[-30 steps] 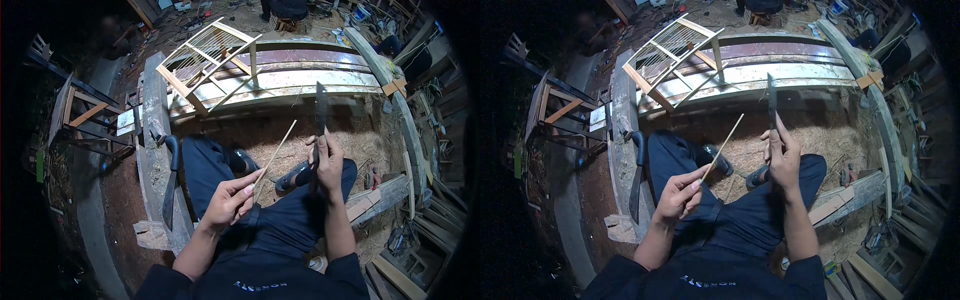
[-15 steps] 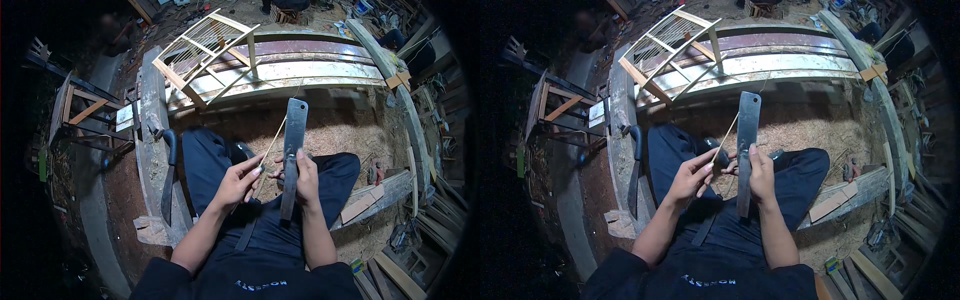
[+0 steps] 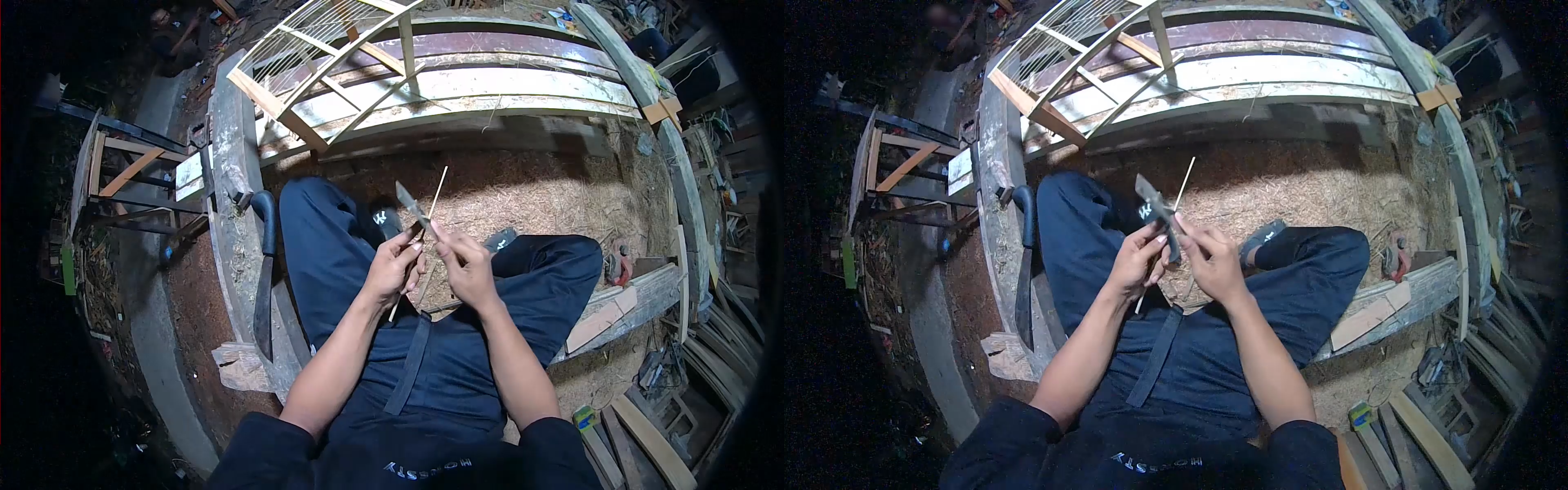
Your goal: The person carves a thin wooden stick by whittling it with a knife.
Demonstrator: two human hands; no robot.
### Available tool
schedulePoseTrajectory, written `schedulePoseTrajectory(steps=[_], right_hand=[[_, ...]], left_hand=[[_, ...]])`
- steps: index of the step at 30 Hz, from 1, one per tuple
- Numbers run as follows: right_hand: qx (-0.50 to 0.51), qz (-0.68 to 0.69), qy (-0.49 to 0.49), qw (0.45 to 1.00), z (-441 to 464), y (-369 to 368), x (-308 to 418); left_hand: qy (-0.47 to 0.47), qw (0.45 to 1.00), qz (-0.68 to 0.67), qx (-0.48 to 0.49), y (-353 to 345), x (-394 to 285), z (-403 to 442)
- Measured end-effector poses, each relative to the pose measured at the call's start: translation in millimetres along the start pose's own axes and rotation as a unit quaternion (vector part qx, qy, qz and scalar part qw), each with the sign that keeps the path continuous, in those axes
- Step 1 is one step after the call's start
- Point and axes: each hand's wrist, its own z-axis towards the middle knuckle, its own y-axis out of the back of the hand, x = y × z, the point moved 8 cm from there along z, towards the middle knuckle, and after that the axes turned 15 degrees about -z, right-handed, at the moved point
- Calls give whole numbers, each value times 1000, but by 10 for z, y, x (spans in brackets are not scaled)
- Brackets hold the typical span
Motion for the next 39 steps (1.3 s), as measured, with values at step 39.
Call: schedulePoseTrajectory(steps=[39], right_hand=[[-107,-29,-214,970,106,-41,-647]], left_hand=[[13,1000,-12,-26,20,138,13]])
